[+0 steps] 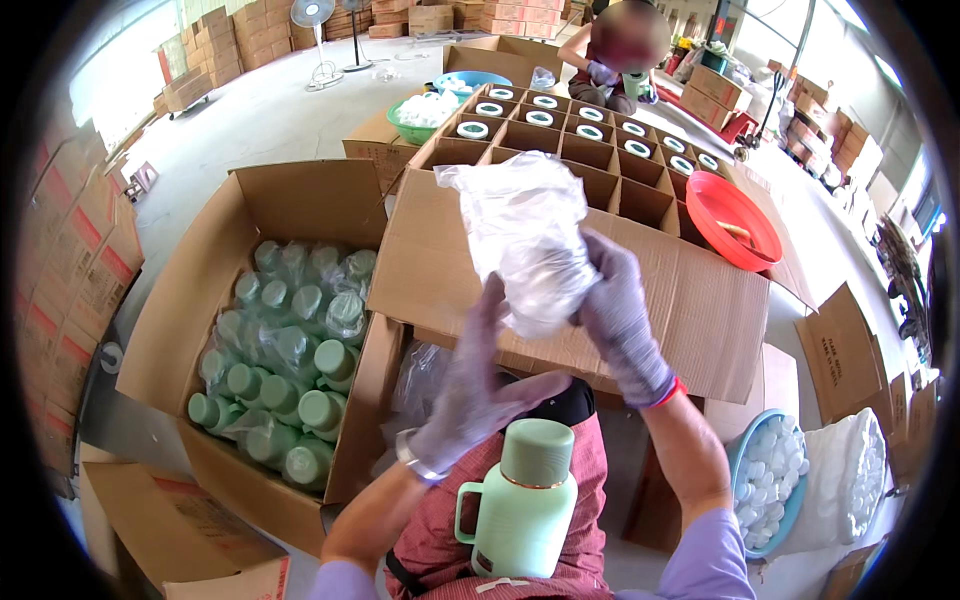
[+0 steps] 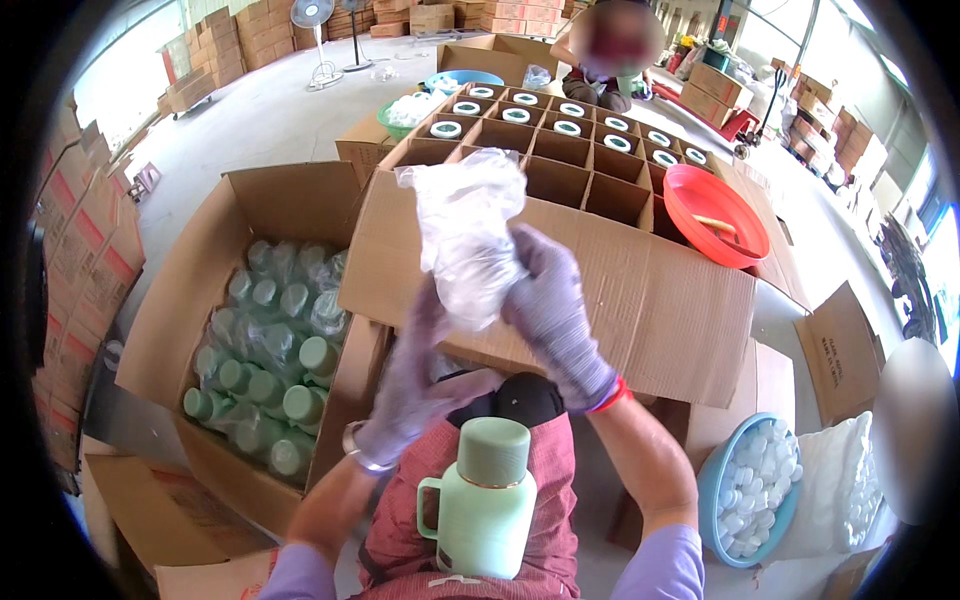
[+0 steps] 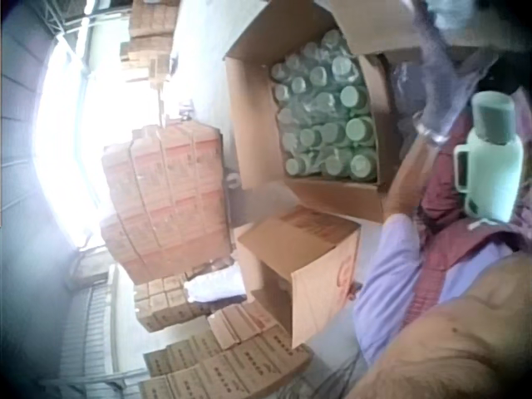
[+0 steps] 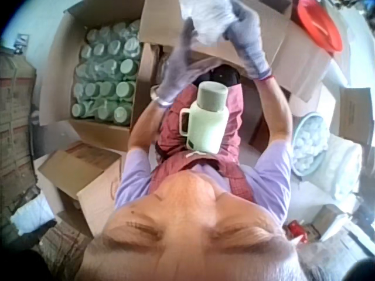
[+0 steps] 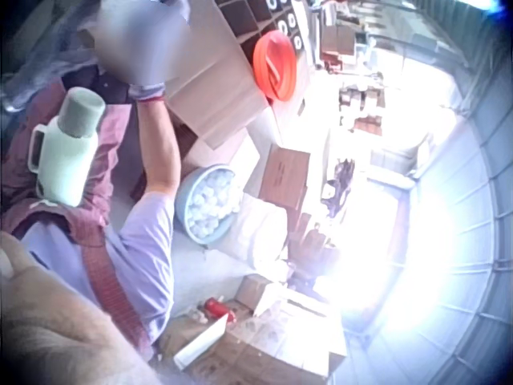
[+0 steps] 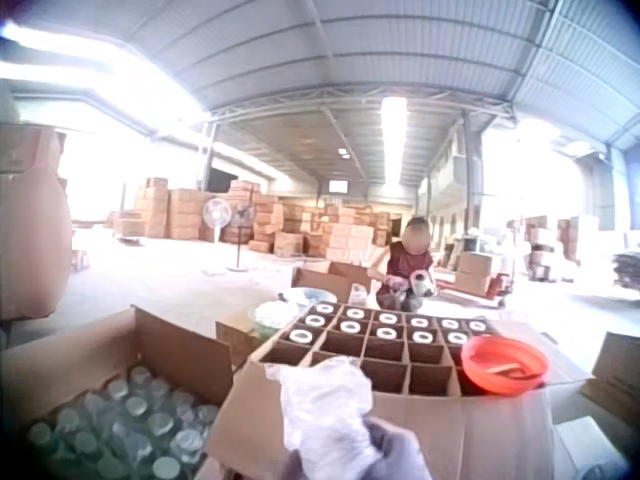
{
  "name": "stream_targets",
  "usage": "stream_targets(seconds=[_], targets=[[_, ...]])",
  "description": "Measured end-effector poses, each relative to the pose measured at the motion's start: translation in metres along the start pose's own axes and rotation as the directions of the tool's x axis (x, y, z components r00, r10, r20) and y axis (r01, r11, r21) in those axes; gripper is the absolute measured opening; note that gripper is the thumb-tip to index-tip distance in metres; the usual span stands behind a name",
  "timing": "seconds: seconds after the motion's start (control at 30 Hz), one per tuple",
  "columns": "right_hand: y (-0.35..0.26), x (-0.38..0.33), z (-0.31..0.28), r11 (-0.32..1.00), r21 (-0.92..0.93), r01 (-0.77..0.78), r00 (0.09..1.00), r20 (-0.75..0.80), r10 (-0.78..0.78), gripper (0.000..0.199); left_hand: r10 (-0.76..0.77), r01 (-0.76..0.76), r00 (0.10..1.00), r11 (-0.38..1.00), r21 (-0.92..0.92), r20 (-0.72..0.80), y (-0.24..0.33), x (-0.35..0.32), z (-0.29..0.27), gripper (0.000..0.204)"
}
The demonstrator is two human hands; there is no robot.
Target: The person assembles light green kettles by inserting a small wooden stick into the spout, placing a lid on top, and wrapping each unit in a plastic bag. The person then places the wrapped kettles into a cardboard box.
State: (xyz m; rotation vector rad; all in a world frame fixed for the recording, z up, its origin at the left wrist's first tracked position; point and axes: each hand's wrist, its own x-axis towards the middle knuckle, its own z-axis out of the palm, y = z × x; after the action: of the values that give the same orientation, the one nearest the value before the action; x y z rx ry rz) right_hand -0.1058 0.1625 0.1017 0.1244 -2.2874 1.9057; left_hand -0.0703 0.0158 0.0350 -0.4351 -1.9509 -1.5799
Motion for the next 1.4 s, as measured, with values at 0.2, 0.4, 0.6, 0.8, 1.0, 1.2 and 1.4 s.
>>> stream_targets(seconds=[0.2,0.4,0.6,0.8,1.0,1.2,1.4], targets=[[0.052,-0.023,-0.051,0.336,-0.928,0.164,0.839,-0.048,-0.542,0.013,-0.458,0.421,0.88,0.639,-0.643,0.122,-0.043,-0.02,0.003,0.024],[0.143,-0.054,-0.069,0.294,-0.954,0.066,0.874,-0.087,-0.478,0.031,-0.521,0.442,0.683,-0.264,-0.857,0.512,-0.109,-0.054,-0.022,0.021],[0.178,-0.155,-0.049,0.599,-0.796,0.088,0.899,-0.196,-0.393,0.049,-0.555,0.86,0.437,0.488,-0.148,0.707,-0.111,-0.12,-0.107,0.047],[0.168,-0.264,-0.003,0.716,-0.694,0.082,0.964,-0.128,-0.235,0.046,-0.425,0.777,0.439,0.622,-0.097,0.792,-0.063,-0.153,-0.139,0.057],[0.167,-0.322,-0.004,0.586,-0.782,0.214,0.974,0.127,-0.187,0.039,-0.52,0.88,-0.037,0.387,0.274,0.854,-0.036,-0.166,-0.166,0.046],[0.155,-0.357,-0.024,0.63,-0.702,0.333,0.922,0.382,-0.062,0.032,-0.574,0.811,-0.069,0.444,0.381,0.816,-0.037,-0.137,-0.203,0.042],[0.174,-0.371,-0.048,0.654,-0.547,0.523,0.791,0.597,-0.133,0.043,-0.412,0.283,0.374,0.904,0.321,0.831,-0.06,-0.169,-0.138,0.044]])
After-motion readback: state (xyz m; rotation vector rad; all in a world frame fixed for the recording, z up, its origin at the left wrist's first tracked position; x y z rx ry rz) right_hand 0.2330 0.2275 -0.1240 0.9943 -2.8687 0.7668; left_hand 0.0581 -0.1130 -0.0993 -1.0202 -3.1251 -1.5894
